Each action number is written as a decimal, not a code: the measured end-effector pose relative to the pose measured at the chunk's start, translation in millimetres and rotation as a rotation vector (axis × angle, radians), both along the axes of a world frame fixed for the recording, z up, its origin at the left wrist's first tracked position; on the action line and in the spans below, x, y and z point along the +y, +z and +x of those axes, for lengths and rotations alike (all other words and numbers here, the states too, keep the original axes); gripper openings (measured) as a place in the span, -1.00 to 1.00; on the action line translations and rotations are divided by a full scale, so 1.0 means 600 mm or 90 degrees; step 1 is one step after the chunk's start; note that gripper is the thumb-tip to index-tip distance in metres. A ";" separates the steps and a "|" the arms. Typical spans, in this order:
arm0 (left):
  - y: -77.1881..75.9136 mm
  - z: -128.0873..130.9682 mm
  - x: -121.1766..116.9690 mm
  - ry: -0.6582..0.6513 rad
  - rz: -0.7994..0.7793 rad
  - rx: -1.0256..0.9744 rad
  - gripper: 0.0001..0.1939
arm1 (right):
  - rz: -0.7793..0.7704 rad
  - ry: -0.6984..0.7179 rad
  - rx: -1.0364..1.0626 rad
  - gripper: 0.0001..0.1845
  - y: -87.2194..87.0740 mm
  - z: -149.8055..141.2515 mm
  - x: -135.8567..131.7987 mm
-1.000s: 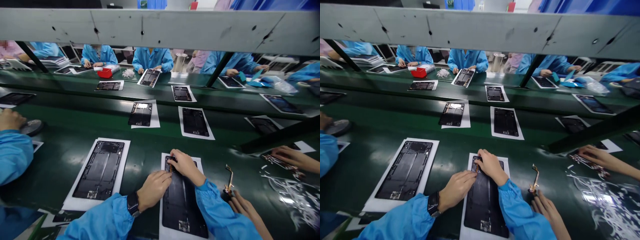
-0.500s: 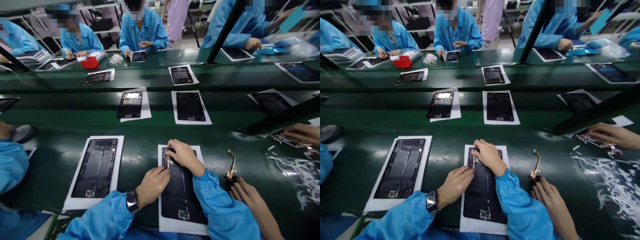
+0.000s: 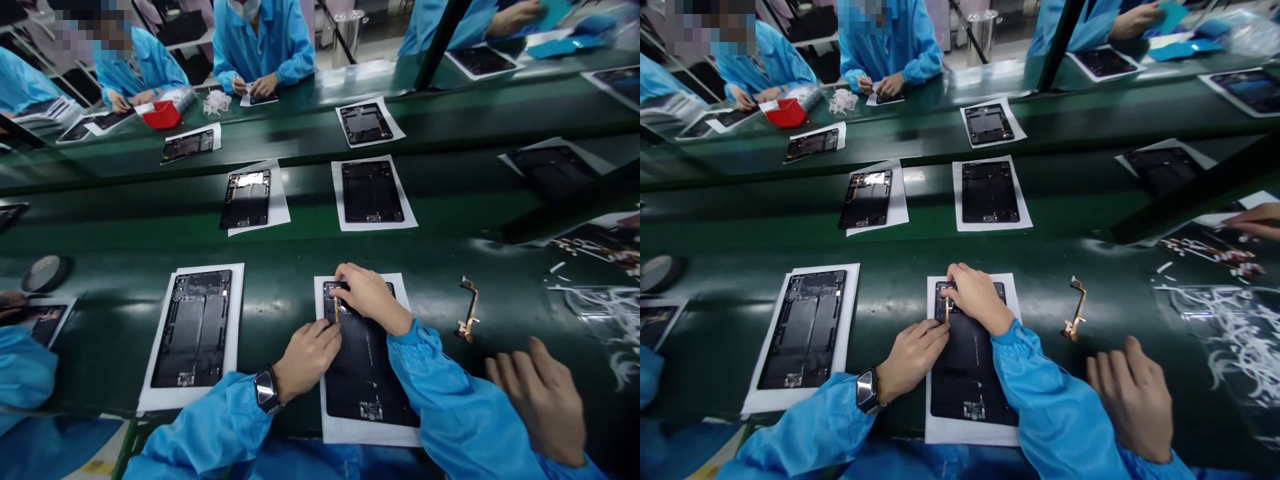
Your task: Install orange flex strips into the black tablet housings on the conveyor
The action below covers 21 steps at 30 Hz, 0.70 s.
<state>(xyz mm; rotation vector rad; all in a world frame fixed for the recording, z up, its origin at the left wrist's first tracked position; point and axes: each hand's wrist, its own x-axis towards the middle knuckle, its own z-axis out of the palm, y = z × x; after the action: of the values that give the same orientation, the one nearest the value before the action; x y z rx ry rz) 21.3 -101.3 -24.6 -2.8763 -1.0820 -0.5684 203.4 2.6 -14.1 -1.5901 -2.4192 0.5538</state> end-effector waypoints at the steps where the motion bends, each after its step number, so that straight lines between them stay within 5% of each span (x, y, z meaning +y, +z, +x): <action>1: 0.000 0.000 0.000 -0.003 -0.002 0.002 -0.77 | 0.001 0.000 0.000 -0.75 -0.001 0.000 0.000; 9: 0.010 -0.007 0.009 -0.024 -0.106 -0.007 -0.80 | 0.002 -0.022 0.021 -0.77 0.009 0.001 -0.004; 12: 0.017 -0.018 0.020 -0.026 -0.156 -0.038 -0.74 | -0.027 0.011 0.097 -0.93 0.029 0.014 -0.013; 16: 0.025 -0.026 0.029 -0.052 -0.180 0.020 -0.71 | -0.097 0.080 0.159 -0.69 0.062 0.031 -0.032; 21: 0.040 -0.021 0.024 -0.057 -0.194 0.099 -0.68 | -0.139 0.023 0.177 -0.82 0.087 0.041 -0.067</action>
<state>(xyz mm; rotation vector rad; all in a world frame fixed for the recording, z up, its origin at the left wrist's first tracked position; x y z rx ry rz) 8.6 -86.8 -0.7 -3.1751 -1.1062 -0.1898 227.9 -37.4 38.4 -1.4340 -2.2453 1.0040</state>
